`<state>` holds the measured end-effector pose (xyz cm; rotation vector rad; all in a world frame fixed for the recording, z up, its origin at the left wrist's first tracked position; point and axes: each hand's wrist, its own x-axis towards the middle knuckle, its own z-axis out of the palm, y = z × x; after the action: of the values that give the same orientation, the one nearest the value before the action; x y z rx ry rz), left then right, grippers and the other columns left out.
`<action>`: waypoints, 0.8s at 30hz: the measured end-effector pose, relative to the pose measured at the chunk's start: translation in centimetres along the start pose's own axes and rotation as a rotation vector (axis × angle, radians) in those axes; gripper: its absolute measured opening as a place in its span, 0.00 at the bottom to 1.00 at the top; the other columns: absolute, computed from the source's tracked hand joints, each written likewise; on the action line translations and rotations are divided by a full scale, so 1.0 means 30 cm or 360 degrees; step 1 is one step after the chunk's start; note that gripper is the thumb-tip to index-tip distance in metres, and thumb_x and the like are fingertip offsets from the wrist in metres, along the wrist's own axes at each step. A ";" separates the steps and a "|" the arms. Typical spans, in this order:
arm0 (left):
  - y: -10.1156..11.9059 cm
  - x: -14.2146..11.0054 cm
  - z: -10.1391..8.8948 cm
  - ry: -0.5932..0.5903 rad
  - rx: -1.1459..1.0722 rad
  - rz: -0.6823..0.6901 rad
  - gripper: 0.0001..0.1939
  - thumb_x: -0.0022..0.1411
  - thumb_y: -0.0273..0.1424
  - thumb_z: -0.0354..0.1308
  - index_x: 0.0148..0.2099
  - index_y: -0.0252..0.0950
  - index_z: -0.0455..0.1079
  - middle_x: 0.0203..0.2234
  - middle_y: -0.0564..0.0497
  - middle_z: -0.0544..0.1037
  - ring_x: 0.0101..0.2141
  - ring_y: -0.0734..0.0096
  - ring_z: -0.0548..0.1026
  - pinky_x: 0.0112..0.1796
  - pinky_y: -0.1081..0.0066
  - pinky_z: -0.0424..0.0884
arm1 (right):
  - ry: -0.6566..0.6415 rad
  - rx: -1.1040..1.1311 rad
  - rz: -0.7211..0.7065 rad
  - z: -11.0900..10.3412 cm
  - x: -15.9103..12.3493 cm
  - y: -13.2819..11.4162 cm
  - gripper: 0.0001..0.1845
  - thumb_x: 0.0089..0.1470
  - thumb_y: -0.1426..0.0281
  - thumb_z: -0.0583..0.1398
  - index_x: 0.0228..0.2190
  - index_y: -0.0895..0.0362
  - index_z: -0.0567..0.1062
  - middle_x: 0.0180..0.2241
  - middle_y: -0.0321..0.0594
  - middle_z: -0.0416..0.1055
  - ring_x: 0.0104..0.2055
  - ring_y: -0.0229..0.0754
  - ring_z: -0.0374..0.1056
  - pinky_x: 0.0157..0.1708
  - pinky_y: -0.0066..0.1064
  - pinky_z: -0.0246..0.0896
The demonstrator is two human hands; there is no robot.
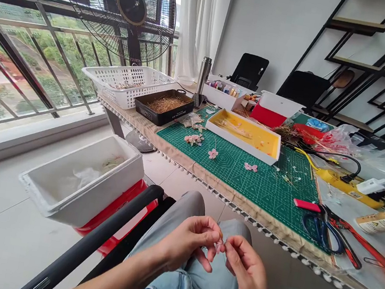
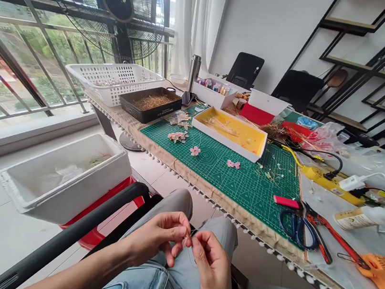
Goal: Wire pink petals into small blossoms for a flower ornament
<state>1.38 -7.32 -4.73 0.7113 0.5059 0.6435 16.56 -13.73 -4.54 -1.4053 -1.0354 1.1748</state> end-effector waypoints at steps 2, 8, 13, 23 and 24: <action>-0.005 0.002 -0.006 -0.0030 -0.0065 -0.0027 0.20 0.51 0.41 0.69 0.34 0.30 0.68 0.26 0.50 0.74 0.20 0.81 0.70 0.20 0.79 0.74 | -0.0050 0.0023 0.0026 -0.002 0.005 0.000 0.18 0.53 0.54 0.62 0.26 0.56 0.73 0.22 0.32 0.64 0.22 0.33 0.52 0.22 0.24 0.49; 0.002 0.001 0.001 0.0022 0.0001 -0.0077 0.19 0.49 0.38 0.70 0.33 0.30 0.69 0.25 0.50 0.75 0.20 0.80 0.71 0.22 0.77 0.74 | -0.0053 -0.0448 -0.0266 -0.001 -0.012 -0.019 0.15 0.62 0.58 0.55 0.29 0.53 0.71 0.25 0.33 0.68 0.26 0.36 0.64 0.27 0.25 0.58; 0.009 -0.010 0.034 0.0233 0.0275 0.0275 0.16 0.54 0.39 0.65 0.32 0.32 0.65 0.23 0.52 0.74 0.16 0.83 0.66 0.17 0.80 0.67 | 0.0226 -0.1123 -0.0943 0.016 -0.012 0.002 0.14 0.63 0.61 0.54 0.47 0.53 0.68 0.42 0.43 0.71 0.43 0.46 0.69 0.41 0.34 0.63; 0.005 -0.036 0.044 0.0424 0.0736 0.0486 0.07 0.60 0.32 0.58 0.33 0.35 0.65 0.23 0.56 0.73 0.18 0.81 0.69 0.20 0.80 0.66 | 0.0462 -0.1420 -0.1416 0.066 0.013 -0.012 0.04 0.64 0.72 0.55 0.40 0.55 0.69 0.35 0.43 0.70 0.38 0.45 0.66 0.39 0.37 0.60; 0.009 -0.034 0.043 0.0426 0.0735 0.0478 0.07 0.60 0.33 0.58 0.33 0.35 0.65 0.23 0.56 0.72 0.18 0.81 0.68 0.20 0.79 0.66 | 0.0454 -0.1404 -0.1409 0.074 0.007 -0.017 0.04 0.64 0.72 0.54 0.39 0.55 0.69 0.34 0.43 0.70 0.36 0.45 0.66 0.38 0.37 0.60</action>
<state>1.36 -8.43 -3.49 1.1587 0.8184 0.9231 14.39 -13.09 -4.15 -1.3986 -1.7972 -0.1736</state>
